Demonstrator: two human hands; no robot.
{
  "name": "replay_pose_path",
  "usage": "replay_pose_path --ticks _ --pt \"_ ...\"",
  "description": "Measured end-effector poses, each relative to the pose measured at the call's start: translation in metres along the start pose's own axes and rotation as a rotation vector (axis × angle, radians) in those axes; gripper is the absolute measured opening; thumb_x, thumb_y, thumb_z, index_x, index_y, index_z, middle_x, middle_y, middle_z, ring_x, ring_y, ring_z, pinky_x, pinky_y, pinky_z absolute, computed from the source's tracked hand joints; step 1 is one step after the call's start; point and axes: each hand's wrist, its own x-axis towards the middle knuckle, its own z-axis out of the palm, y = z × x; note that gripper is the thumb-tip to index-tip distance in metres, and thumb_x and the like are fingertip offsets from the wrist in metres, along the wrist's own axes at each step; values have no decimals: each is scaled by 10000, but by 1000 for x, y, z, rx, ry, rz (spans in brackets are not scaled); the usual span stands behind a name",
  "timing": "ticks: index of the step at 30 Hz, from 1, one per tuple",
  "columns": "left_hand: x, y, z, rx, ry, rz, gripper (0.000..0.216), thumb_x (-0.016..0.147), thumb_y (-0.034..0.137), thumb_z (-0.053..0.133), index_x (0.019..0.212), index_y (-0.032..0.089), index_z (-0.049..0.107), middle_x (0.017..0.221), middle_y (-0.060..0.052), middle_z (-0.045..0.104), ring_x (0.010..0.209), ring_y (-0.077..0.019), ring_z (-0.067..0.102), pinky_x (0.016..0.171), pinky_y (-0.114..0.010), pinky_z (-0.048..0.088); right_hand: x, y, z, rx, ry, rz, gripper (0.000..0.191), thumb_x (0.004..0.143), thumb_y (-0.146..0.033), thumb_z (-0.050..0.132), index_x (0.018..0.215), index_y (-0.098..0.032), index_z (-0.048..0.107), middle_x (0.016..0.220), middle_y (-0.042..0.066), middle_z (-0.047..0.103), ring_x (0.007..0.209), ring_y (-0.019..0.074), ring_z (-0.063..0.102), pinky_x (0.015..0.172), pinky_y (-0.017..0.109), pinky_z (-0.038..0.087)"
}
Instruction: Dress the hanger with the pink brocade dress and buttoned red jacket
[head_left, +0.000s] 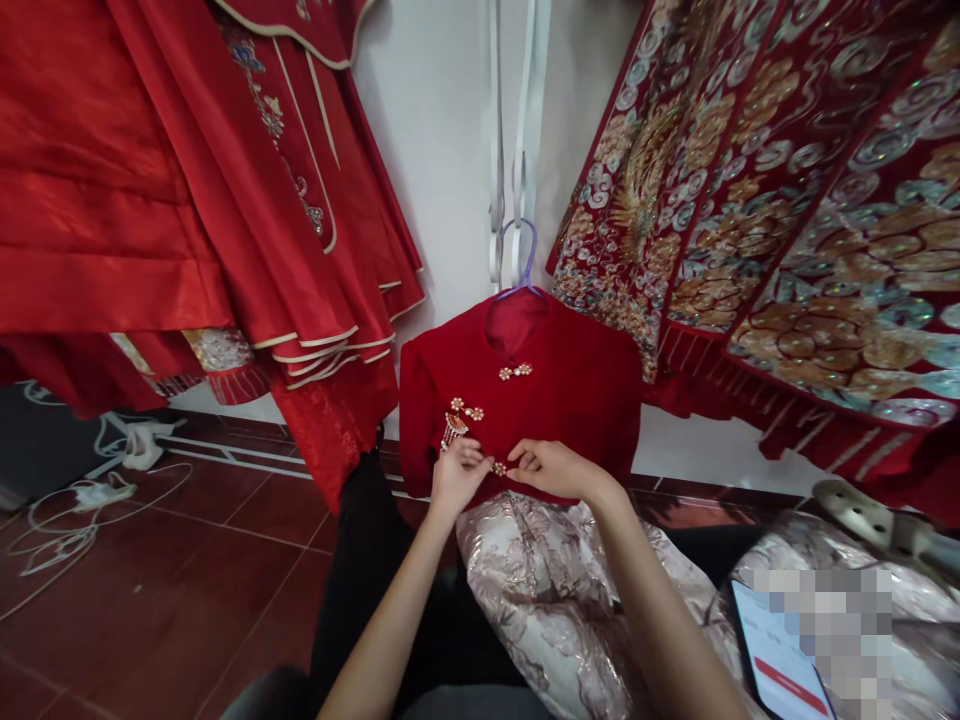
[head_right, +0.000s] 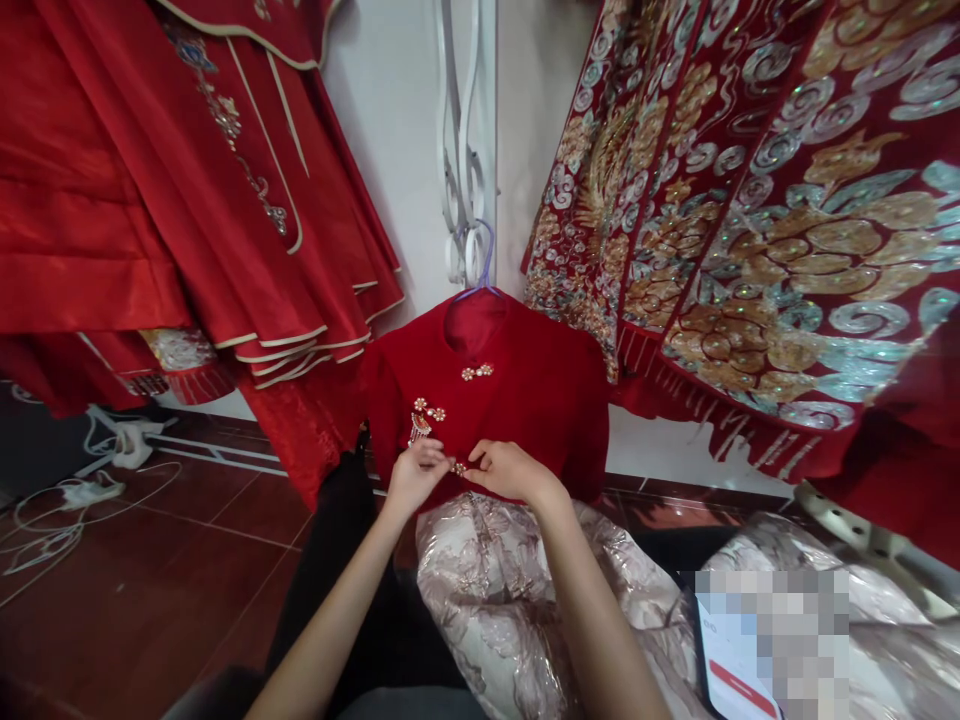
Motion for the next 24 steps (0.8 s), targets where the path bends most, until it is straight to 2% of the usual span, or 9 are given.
replay_pose_path --ticks 2,3,5,7,12,17,21,24 --pt "25 12 -3 -112 56 -124 245 551 107 783 741 141 633 690 -40 656 613 -131 610 663 -274 510 -1 1 -1 13 -14 15 328 815 -374 611 1053 -149 619 934 94 699 835 185 661 785 303 506" --pt "36 19 -4 -187 92 -214 210 575 111 774 723 131 627 689 -48 656 608 -127 611 682 -283 515 -1 1 -2 15 -24 24 342 812 -382 613 1062 -148 614 943 96 698 837 189 661 789 309 505" --pt "51 32 -7 -342 53 -337 161 670 209 742 747 111 640 753 -91 674 660 -144 638 739 -315 525 -2 1 -3 6 -54 39 370 806 -392 617 1079 -143 606 951 102 698 844 201 661 798 323 503" --pt "55 40 -8 -469 48 -403 204 717 281 716 786 102 647 817 -121 681 725 -165 657 783 -336 527 -3 0 -4 -3 -89 53 386 803 -396 617 1092 -141 599 955 103 698 857 209 660 808 330 501" --pt "36 36 -6 -706 86 -375 213 756 325 679 860 141 643 945 -108 669 858 -157 647 860 -310 512 -7 0 -9 1 -111 66 407 800 -428 616 1103 -155 594 985 99 694 875 205 657 823 327 495" --pt "25 29 -4 -792 115 -383 140 761 266 654 852 163 625 945 -92 660 843 -139 637 860 -306 503 -8 8 -15 40 -96 80 386 808 -409 613 1106 -164 588 976 88 698 851 195 656 802 324 500" --pt "23 27 -5 -871 50 -430 174 791 300 596 892 169 649 965 -93 662 825 -140 628 819 -290 513 -9 14 -18 56 -78 82 401 802 -427 627 1101 -161 591 979 96 693 854 193 653 807 325 502" --pt "22 25 -4 -859 -14 -414 248 824 343 546 973 182 662 1028 -94 657 859 -144 623 802 -275 511 -12 11 -19 124 -118 59 419 807 -431 626 1124 -162 578 991 92 687 868 184 653 804 309 508"
